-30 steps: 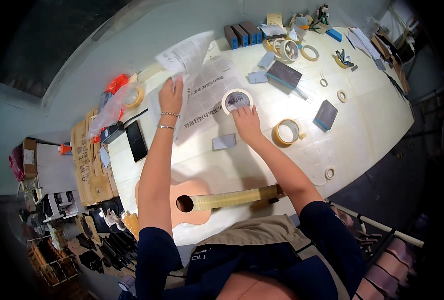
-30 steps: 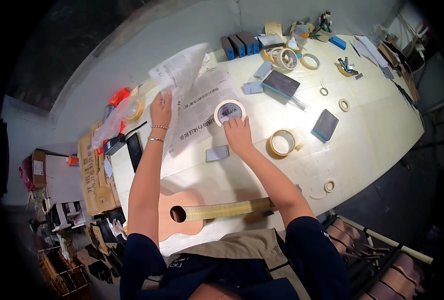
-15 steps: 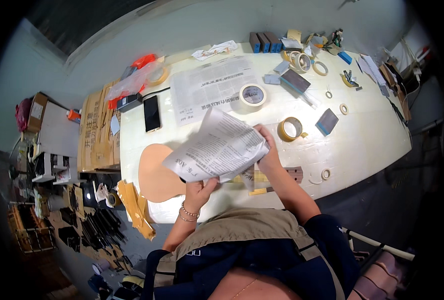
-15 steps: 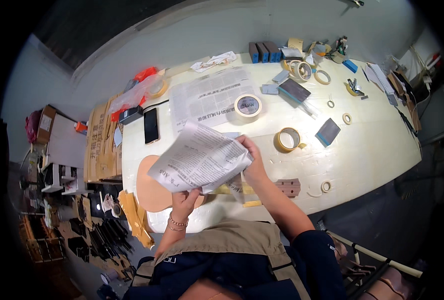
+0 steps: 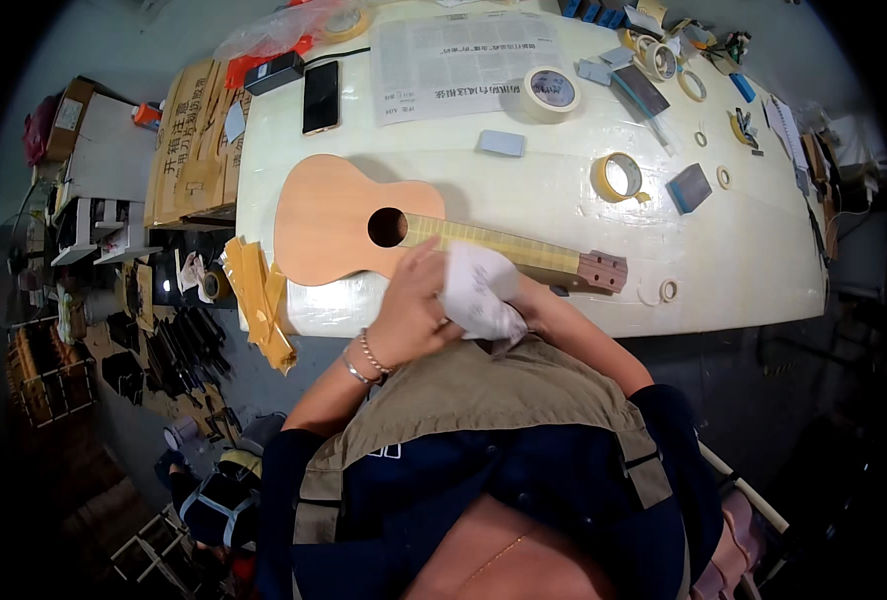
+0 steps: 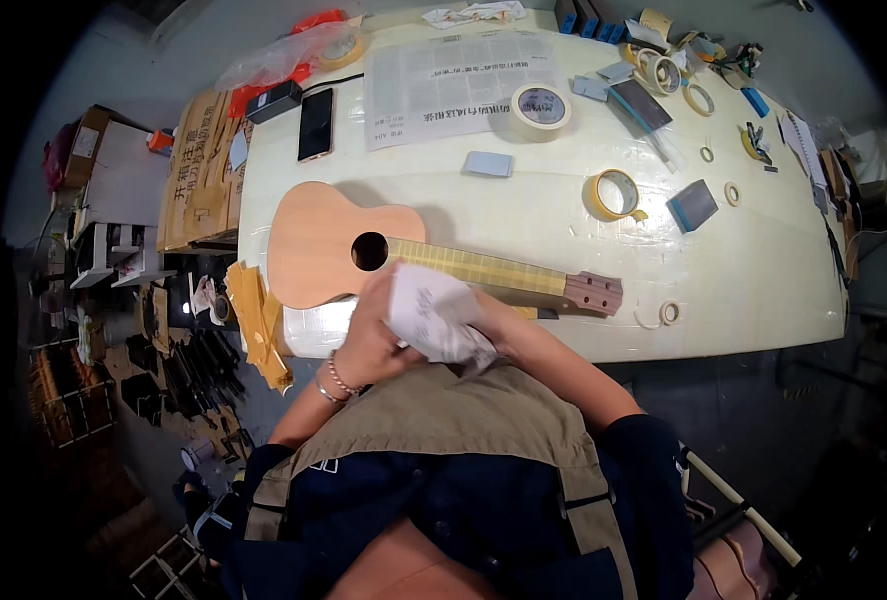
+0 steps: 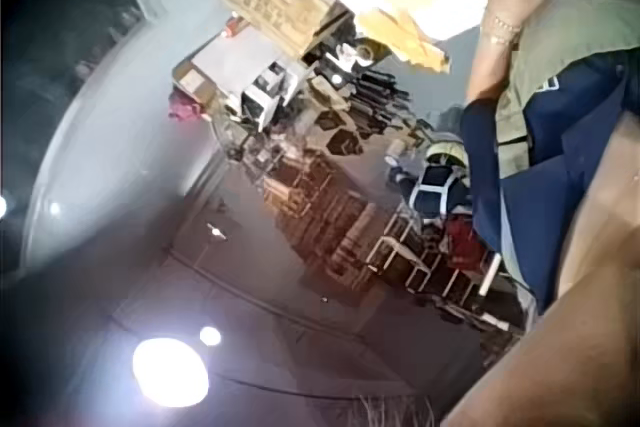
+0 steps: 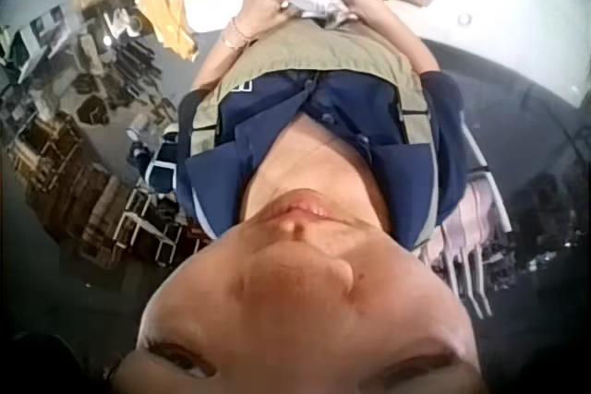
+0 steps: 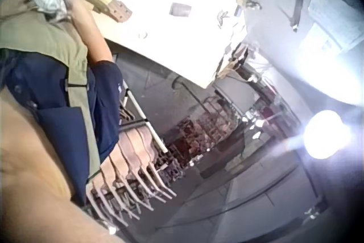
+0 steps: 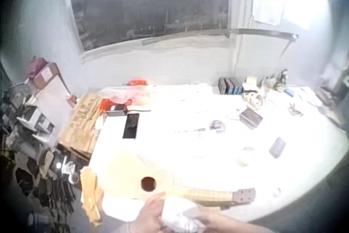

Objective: The person assembles acoustic guitar bodies by applying masking tape to the neck and soundhole, wiping the surface with a cloth, and placing each completed unit on a rack. The person repeats this process for multiple guitar bodies in a workshop setting.

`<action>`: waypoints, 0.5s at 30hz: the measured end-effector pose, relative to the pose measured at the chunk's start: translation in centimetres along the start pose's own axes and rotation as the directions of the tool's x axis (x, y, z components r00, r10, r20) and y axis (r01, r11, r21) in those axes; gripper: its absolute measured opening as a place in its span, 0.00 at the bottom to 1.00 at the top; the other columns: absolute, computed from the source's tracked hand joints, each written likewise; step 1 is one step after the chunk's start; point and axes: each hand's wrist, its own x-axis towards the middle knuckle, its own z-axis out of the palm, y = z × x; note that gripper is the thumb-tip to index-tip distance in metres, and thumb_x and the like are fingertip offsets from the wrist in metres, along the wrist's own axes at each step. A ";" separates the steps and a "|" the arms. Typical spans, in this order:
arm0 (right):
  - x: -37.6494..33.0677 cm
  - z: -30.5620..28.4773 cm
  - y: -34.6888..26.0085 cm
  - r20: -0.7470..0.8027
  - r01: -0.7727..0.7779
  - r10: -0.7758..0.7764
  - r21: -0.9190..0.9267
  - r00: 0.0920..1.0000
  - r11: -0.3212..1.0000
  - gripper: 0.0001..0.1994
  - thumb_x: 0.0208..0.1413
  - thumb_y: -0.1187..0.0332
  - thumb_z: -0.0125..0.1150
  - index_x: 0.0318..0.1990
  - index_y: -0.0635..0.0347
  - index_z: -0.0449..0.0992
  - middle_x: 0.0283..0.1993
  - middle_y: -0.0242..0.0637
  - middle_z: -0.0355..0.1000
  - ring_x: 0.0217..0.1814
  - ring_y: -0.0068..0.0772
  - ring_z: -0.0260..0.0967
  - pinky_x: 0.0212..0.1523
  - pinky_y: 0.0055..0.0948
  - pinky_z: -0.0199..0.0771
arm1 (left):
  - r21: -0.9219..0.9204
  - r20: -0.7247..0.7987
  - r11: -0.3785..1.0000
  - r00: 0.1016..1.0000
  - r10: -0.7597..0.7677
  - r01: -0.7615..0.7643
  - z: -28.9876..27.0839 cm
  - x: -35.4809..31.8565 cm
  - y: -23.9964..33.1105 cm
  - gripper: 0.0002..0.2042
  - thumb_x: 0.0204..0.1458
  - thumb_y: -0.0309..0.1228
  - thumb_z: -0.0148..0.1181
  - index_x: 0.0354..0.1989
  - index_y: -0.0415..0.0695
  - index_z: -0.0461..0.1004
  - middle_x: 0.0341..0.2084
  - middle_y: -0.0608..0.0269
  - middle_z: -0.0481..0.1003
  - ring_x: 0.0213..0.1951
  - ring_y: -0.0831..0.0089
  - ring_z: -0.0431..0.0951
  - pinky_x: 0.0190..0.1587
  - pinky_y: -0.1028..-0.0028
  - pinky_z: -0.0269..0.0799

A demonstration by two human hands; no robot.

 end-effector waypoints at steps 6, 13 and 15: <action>2.9 -5.8 -4.1 -0.265 0.381 -0.883 -0.826 0.387 0.415 0.10 0.57 0.68 0.56 0.45 0.61 0.72 0.38 0.30 0.73 0.38 0.22 0.68 0.38 0.24 0.66 | 0.404 -0.092 0.823 0.913 -0.397 0.399 -5.9 -1.3 -12.2 0.16 0.34 0.40 0.71 0.32 0.45 0.81 0.50 0.54 0.67 0.53 0.52 0.59 0.55 0.58 0.56; 5.1 -8.4 -3.2 -0.155 0.057 -0.751 -0.967 0.642 0.248 0.07 0.54 0.66 0.56 0.36 0.57 0.77 0.31 0.40 0.75 0.32 0.39 0.73 0.34 0.35 0.71 | 0.581 0.075 0.689 0.814 -0.576 0.434 -3.7 3.0 -15.2 0.54 0.22 0.45 0.77 0.64 0.54 0.53 0.64 0.54 0.52 0.67 0.54 0.44 0.65 0.48 0.35; 5.2 -8.0 -3.1 -0.143 0.011 -0.770 -0.981 0.621 0.191 0.07 0.54 0.66 0.56 0.35 0.58 0.76 0.30 0.40 0.75 0.32 0.40 0.73 0.34 0.35 0.71 | 0.598 0.172 0.672 0.749 -0.639 0.436 -3.8 4.2 -15.0 0.60 0.25 0.41 0.76 0.69 0.58 0.40 0.67 0.55 0.47 0.70 0.58 0.38 0.66 0.45 0.28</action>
